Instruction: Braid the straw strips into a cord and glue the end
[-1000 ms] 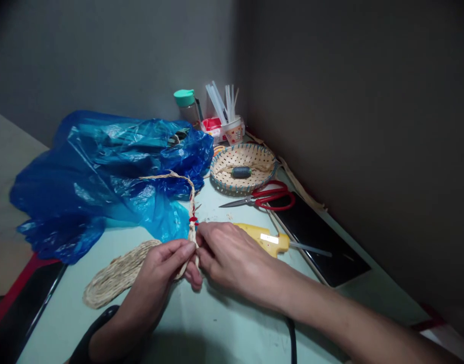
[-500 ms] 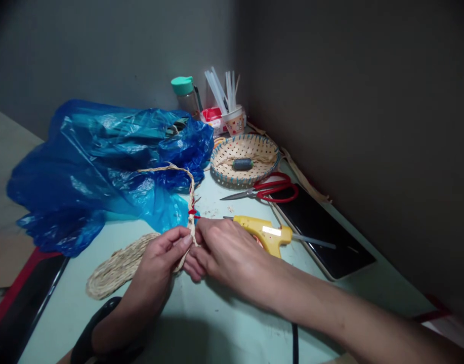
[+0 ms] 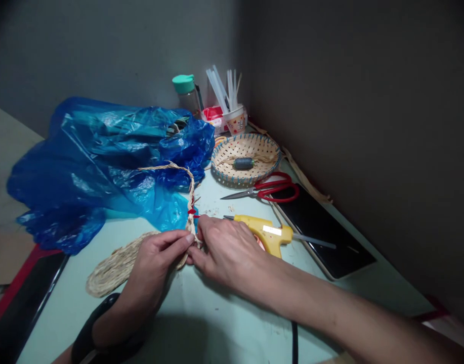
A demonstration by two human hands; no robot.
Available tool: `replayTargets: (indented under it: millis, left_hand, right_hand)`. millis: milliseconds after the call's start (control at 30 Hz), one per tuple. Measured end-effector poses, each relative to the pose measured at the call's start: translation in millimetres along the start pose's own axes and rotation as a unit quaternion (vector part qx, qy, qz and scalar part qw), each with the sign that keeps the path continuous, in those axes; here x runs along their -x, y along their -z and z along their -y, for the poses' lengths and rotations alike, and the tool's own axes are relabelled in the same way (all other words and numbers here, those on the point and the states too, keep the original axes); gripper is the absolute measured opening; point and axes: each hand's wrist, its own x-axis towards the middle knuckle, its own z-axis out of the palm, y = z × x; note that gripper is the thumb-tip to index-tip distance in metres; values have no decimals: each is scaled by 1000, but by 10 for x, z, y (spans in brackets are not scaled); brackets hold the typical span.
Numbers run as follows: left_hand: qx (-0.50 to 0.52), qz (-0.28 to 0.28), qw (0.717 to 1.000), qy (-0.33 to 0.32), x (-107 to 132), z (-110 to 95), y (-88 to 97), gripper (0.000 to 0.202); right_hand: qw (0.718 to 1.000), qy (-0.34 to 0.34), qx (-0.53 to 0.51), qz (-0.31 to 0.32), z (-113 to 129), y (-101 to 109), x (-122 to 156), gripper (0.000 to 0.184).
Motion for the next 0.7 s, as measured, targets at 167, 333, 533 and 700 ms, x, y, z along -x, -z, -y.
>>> replayTargets:
  millis: [167,333,533,700]
  left_hand:
    - [-29,-18,999,-16,11,-38,5,19]
    - [-51,-12,998,-27,8,-68,4,16]
    - [-16,-3,1000,27,8,-63,-3,14]
    - [72,12,995,69,-16,-48,-23,16]
  right_hand:
    - [998,27,41,-29,18,0,8,11]
    - [999,20,39,-22,34,62,-3,8]
    - [999,7,-13,32,-32,175,-16,11]
    - [997,39,-37,51,-79,178,-32,13]
